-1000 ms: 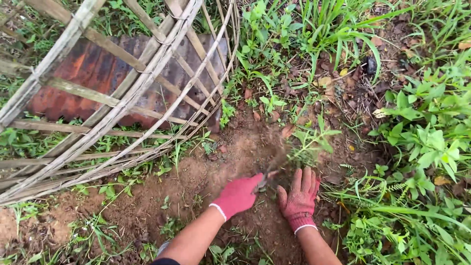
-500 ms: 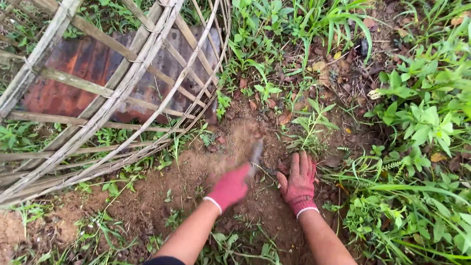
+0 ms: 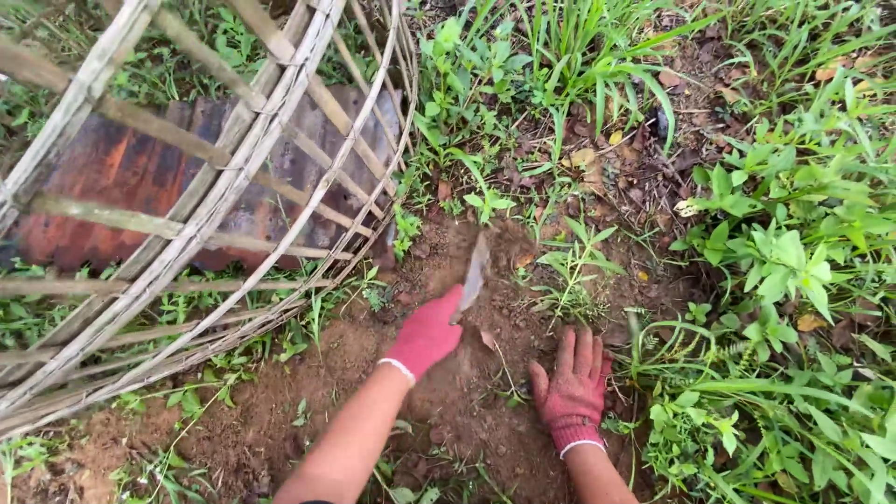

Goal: Weeding soil around plants and a bamboo fence using a small hand-held blade.

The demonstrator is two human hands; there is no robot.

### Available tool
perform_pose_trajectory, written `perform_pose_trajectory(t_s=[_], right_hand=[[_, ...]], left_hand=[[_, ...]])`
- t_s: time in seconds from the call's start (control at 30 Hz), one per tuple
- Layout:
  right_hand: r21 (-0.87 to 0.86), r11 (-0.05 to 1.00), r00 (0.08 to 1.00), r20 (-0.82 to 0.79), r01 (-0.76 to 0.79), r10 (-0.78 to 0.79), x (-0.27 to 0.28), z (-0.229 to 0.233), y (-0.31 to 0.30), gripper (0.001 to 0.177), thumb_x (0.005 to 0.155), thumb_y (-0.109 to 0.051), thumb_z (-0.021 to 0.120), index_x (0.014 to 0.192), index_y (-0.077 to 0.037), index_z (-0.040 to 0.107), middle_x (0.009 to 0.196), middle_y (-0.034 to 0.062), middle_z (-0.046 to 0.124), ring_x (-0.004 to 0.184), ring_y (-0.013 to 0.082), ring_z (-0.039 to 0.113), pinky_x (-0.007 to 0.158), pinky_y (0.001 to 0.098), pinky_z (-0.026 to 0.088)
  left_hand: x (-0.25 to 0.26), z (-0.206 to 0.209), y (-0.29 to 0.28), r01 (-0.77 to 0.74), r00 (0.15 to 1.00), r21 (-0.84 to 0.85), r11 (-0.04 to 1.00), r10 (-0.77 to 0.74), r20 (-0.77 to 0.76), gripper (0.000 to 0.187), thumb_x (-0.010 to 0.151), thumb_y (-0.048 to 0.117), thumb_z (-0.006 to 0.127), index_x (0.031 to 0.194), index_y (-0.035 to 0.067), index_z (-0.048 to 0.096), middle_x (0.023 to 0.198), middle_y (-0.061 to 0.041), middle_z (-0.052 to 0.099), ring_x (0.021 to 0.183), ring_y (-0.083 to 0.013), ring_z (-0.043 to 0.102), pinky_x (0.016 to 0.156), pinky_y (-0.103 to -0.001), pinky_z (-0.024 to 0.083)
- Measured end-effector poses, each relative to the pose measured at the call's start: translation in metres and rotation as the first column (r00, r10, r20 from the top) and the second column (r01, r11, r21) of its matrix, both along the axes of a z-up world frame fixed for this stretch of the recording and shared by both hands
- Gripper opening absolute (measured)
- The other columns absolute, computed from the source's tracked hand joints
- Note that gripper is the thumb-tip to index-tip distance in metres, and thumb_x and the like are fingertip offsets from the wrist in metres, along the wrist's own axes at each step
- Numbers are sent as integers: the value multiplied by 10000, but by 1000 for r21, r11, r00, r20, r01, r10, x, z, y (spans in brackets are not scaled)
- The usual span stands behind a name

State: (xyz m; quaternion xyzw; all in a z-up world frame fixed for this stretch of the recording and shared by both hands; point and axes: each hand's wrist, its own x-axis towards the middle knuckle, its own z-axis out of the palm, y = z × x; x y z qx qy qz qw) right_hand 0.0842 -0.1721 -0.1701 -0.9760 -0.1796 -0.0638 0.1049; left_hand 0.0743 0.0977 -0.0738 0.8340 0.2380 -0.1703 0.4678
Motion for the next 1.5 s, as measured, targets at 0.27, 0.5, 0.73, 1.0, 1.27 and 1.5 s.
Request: perform_pose_trajectory(t_s=[0.27,0.5,0.73,1.0,1.27,1.5], right_hand=[[7,1000,999,-31,9,-9,6,5,1,871,821,-545,620,1493,-32,413,1596,227,337,1456,458,321,1213,564,215],[-76,996,996,-78,36,-42,-1,15,6,861,841,-541,625,1500,-30,415,1592,209,347,1469,440,314,1220,557,205],[7,1000,999,-49,24,-23,3,9,3,820,875,-539,586,1476,-7,418,1579,219,365,1489,417,313,1228,552,193],[-65,997,991,-128,28,-36,3,9,2,849,847,-546,591,1482,-16,401,1567,220,361,1440,413,320,1225,563,157],[-19,1000,996,-88,7,-9,5,13,5,829,839,-539,603,1456,-14,423,1553,230,370,1439,435,340,1209,578,194],[13,1000,999,-46,1,0,5,9,3,846,820,-551,601,1440,-5,423,1532,233,380,1441,440,334,1181,588,196]], left_hand=[[24,-90,11,-83,957,60,995,63,285,759,814,92,687,1517,61,403,1366,-247,619,1201,-383,631,1027,-478,492],[36,13,-16,32,997,-179,983,-45,-66,598,868,85,548,1455,197,529,1224,-142,738,981,-333,781,917,-470,583],[57,49,-33,170,982,10,985,-169,-86,677,931,115,528,1566,315,405,1138,-169,742,869,-278,715,824,-469,629],[40,-60,-8,132,970,152,980,-159,183,699,830,112,675,1494,158,460,1325,-163,688,1213,-337,647,1133,-486,381],[43,-57,-9,130,991,81,988,-132,32,760,830,180,684,1533,185,393,1366,-188,628,1245,-358,621,1076,-422,477],[50,-69,-38,153,982,34,988,-156,103,804,835,98,697,1553,132,337,1342,-242,607,1253,-365,593,1087,-438,462]])
